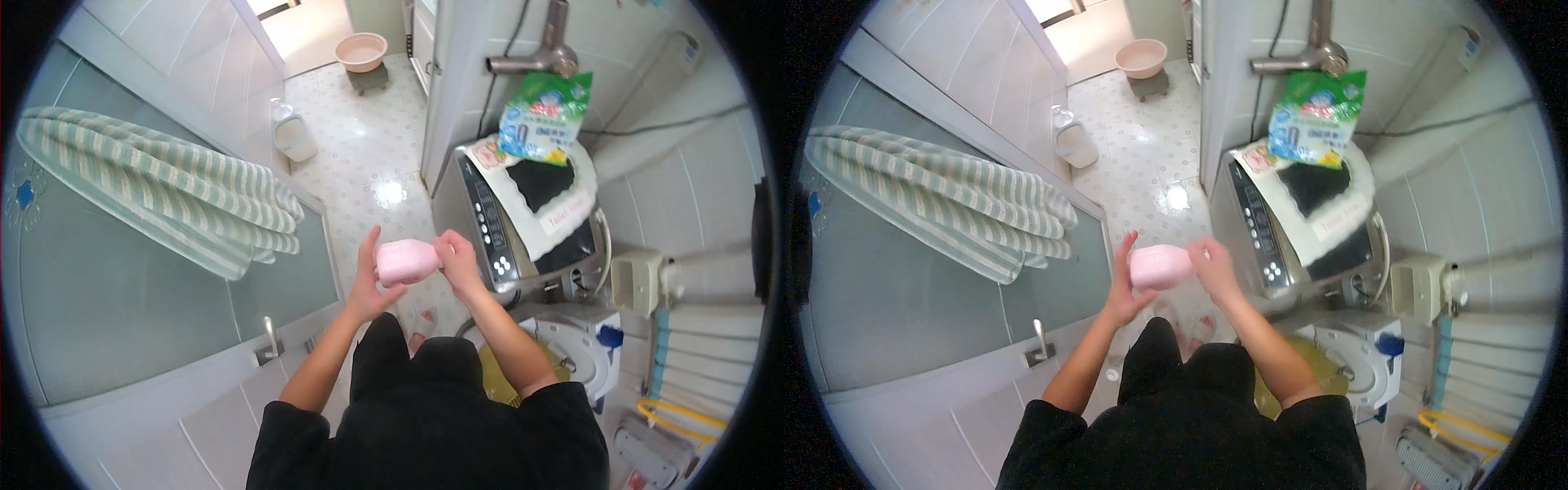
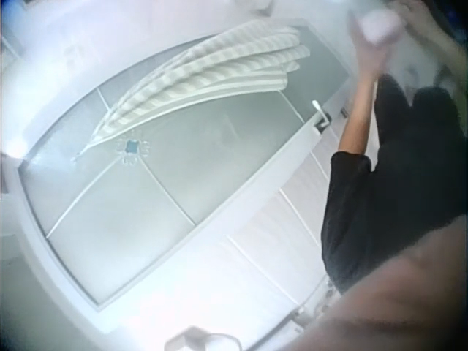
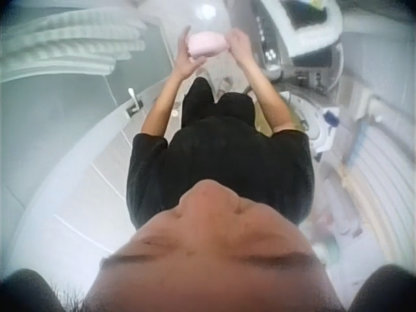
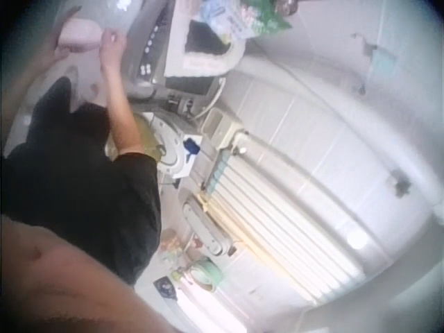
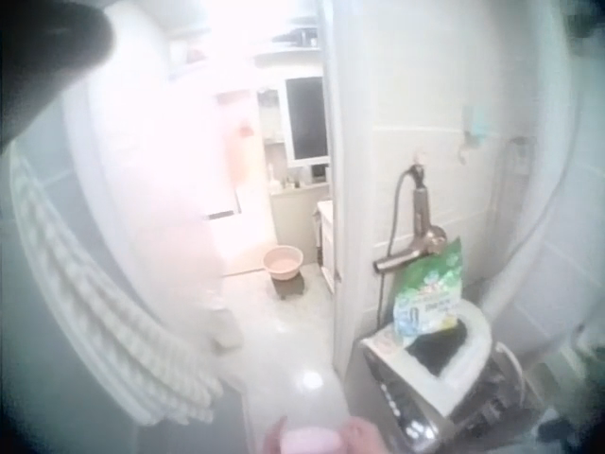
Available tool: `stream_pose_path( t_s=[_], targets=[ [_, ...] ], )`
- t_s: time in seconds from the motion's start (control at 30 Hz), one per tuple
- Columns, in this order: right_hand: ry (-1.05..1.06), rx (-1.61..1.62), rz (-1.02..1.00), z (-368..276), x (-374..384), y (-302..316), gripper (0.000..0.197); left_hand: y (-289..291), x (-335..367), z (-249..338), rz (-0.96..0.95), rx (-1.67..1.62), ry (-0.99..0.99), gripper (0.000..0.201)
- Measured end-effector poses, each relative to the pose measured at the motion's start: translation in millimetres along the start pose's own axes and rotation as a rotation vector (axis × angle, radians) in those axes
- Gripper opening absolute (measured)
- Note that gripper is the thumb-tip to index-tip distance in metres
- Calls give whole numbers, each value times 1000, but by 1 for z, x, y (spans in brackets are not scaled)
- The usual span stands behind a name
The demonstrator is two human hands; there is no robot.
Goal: The person picks up a blue cloth from a shelf, rinses it in the toilet, and luego gathers various items from the bathroom floor including a green basket, a handle, several pairs of sandals, and a pink bottle, before carrying the bottle into another room.
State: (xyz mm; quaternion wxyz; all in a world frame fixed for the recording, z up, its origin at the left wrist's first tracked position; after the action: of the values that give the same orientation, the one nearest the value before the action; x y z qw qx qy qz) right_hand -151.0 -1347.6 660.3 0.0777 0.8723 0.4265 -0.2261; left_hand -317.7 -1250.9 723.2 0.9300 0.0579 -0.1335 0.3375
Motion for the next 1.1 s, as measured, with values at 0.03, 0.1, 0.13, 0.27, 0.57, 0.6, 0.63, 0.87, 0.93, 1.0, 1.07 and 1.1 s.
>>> stream_pose_path(
  t_s=[0.03,0.1,0.13,0.27,0.57,0.6,0.63,0.87,0.93,1.0,1.07,1.1],
  targets=[
    [289,-177,86,-26,11,-4,22,9,7,-27,163,-262,326,88],
    [537,-459,124,-63,28,-24,22,32,20,-56,132,-587,561,81],
    [784,-731,179,-89,28,-41,23,30,24,-64,75,-920,795,75],
    [828,-760,99,-128,89,-93,23,85,76,-106,291,-641,702,59],
    [66,4,-99,-122,288,-129,17,171,232,-99,374,75,67,70],
    [200,-33,-56,-136,301,-127,16,176,246,-106,412,-46,119,71],
    [199,-34,-49,-153,312,-128,16,182,266,-102,432,-59,247,59],
    [1130,-671,-11,-298,358,-159,19,199,371,-181,285,-614,782,62],
    [1087,-686,99,-312,395,-154,13,204,408,-199,325,-548,784,58],
    [1042,-640,149,-322,431,-153,11,209,444,-210,363,-480,793,54],
    [987,-591,205,-332,464,-149,10,223,482,-210,502,-381,680,43],
    [954,-553,195,-339,478,-146,10,223,498,-213,491,-386,680,43]
  ],
)
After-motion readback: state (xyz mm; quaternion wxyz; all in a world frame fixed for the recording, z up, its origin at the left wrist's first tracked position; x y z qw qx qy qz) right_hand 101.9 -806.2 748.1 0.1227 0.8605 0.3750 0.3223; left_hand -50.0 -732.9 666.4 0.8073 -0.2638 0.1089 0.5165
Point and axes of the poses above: each hand's wrist, its own x-axis towards the middle knuckle, its own y-axis out of the back of the hand, z = x × y, the point moved 7 cm from there along x, towards the middle knuckle, and after that the axes turned 7 degrees about -y, right-handed, at the moved point
